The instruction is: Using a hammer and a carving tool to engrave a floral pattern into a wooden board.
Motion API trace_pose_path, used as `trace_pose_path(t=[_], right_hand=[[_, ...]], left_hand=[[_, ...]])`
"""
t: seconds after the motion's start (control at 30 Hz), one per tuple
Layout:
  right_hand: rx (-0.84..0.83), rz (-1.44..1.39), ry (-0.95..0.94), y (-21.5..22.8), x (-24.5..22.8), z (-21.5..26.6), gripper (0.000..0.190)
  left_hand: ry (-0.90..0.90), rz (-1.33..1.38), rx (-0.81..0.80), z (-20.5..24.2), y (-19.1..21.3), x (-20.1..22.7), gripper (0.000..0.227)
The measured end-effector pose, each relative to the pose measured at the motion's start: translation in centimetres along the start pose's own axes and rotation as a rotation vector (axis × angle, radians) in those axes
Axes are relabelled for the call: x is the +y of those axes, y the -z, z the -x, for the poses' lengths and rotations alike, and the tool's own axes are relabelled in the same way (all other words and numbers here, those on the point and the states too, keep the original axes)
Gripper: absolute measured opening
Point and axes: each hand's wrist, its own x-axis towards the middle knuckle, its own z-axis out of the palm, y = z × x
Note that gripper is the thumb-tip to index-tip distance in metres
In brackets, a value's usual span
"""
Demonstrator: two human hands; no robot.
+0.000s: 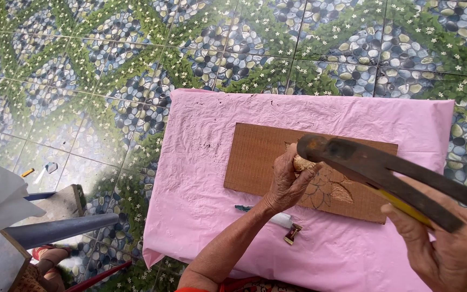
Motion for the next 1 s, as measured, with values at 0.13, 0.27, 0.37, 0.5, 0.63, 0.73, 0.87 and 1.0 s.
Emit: trace_pose_path(t=[0.13, 0.27, 0.37, 0.5, 0.63, 0.73, 0.87, 1.0], right_hand=[[-0.121, 0.082, 0.210, 0.1, -0.9, -1.6, 0.044], [-0.176, -0.178, -0.060, -0.7, 0.2, -0.3, 0.046], [-0.319, -0.139, -0.524, 0.6, 0.2, 0.0, 0.042], [-0.296, -0.317, -0.626, -1.1, 2.2, 2.5, 0.029], [-0.105, -0.548, -0.801, -5.9, 4.9, 6.6, 0.020], [-0.084, -0.512, -0.915, -8.0, 6.1, 8.4, 0.029], [-0.107, -0.469, -0.997, -9.8, 7.1, 10.4, 0.024], [-0.100, -0.553, -1.016, -10.6, 6.1, 9.9, 0.027]], left_hand=[[-0.136, 0.058, -0.012, 0.2, -0.1, -1.0, 0.020], [-0.009, 0.235, -0.007, -0.1, 0.6, 0.0, 0.033], [0.131, 0.358, 0.051, -0.3, 1.9, 0.3, 0.019], [0.002, 0.262, 0.086, -1.5, 5.6, 2.9, 0.013], [0.100, -0.349, 0.109, -0.3, 10.0, 1.7, 0.020], [0.209, -0.674, 0.035, 1.0, 13.0, 0.2, 0.022], [0.389, -0.874, -0.069, 3.5, 15.5, -3.2, 0.028], [0.560, -0.941, -0.122, 4.4, 15.9, -5.2, 0.041]])
